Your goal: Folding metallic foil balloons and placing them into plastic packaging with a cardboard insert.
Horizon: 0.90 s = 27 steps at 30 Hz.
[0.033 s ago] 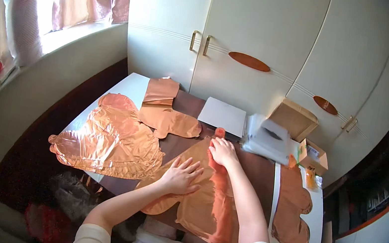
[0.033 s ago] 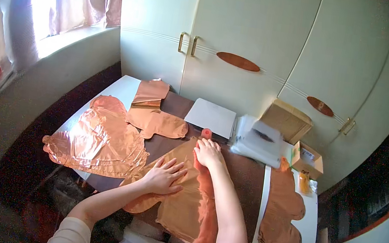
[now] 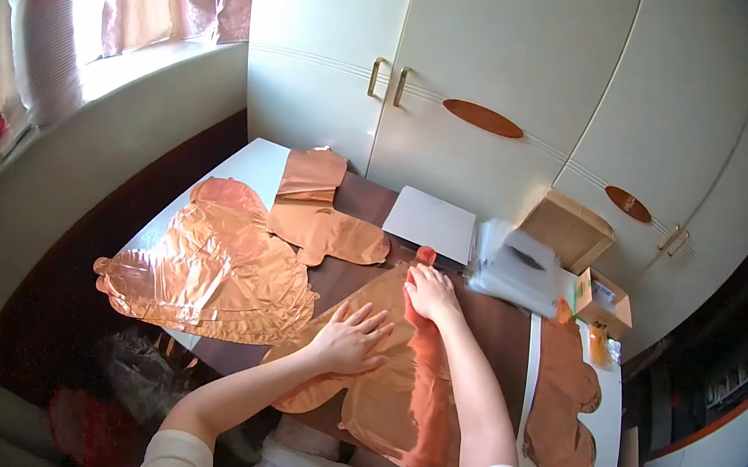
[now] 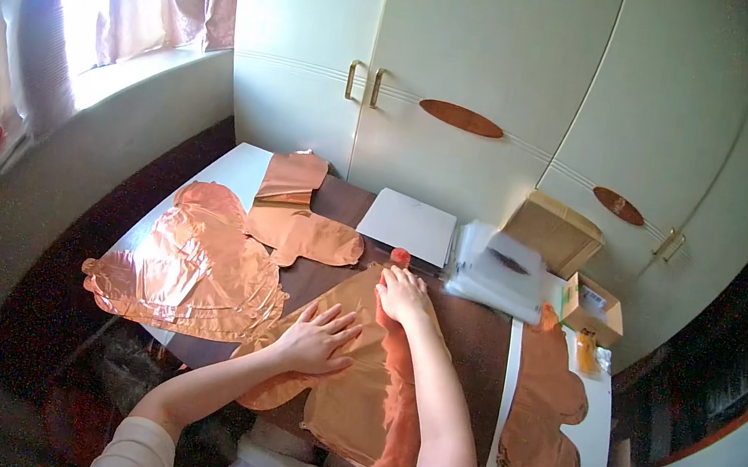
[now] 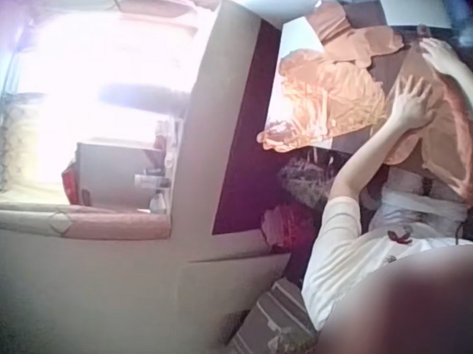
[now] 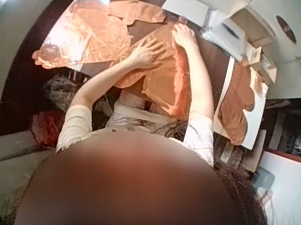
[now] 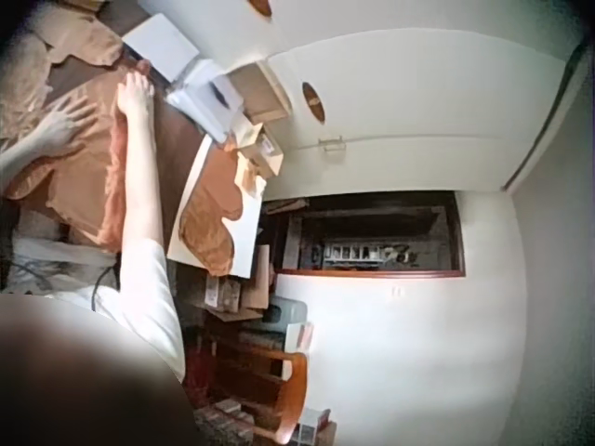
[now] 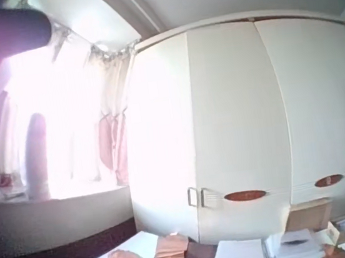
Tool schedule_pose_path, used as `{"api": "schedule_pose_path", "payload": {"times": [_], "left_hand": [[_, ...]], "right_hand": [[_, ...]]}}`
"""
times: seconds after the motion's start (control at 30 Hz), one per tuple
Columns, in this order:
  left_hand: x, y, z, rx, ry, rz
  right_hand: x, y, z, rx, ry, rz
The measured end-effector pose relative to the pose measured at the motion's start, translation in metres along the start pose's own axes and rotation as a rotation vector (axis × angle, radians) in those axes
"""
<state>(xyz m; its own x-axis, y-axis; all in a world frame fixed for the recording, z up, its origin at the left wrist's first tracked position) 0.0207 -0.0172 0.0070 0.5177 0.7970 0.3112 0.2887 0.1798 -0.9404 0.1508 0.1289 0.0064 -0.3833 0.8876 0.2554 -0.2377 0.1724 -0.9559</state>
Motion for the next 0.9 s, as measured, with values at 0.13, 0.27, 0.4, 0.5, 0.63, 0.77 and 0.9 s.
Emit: {"api": "schedule_pose_path", "payload": {"times": [0.13, 0.27, 0.4, 0.5, 0.63, 0.77, 0.9], "left_hand": [[0.003, -0.001, -0.001, 0.011, 0.009, -0.017], [0.004, -0.002, 0.002, 0.011, -0.002, 0.0], [0.006, 0.007, 0.005, -0.021, -0.01, 0.002], [0.007, -0.004, 0.006, -0.064, 0.007, -0.063], [0.011, -0.037, 0.034, -0.01, 0.037, 0.0], [0.012, -0.065, 0.111, -0.093, -0.119, -0.095], [-0.005, -0.066, 0.21, 0.048, -0.526, -0.11]], "right_hand": [[0.004, 0.012, -0.014, 0.043, -0.008, -0.07], [0.005, 0.013, -0.013, 0.08, -0.028, -0.131], [0.008, 0.015, -0.015, 0.097, -0.024, -0.121], [0.006, 0.011, -0.016, 0.046, -0.056, -0.151], [0.005, -0.003, -0.003, 0.017, -0.139, -0.289], [0.022, -0.024, 0.038, 0.105, -0.272, -0.338], [0.052, -0.014, 0.119, 0.086, -0.416, -0.185]]}}
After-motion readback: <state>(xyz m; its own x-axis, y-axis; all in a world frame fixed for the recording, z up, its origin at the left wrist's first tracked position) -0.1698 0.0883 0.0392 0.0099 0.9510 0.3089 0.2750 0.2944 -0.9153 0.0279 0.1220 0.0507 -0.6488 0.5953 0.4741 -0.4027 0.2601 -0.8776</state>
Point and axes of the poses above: each hand's wrist, its own x-axis towards the middle knuckle, its own y-axis out of the palm, z = x × y, the point moved 6 cm from there along x, towards the middle knuckle, and after that the axes turned 5 degrees about -z, right-handed, at the moved point
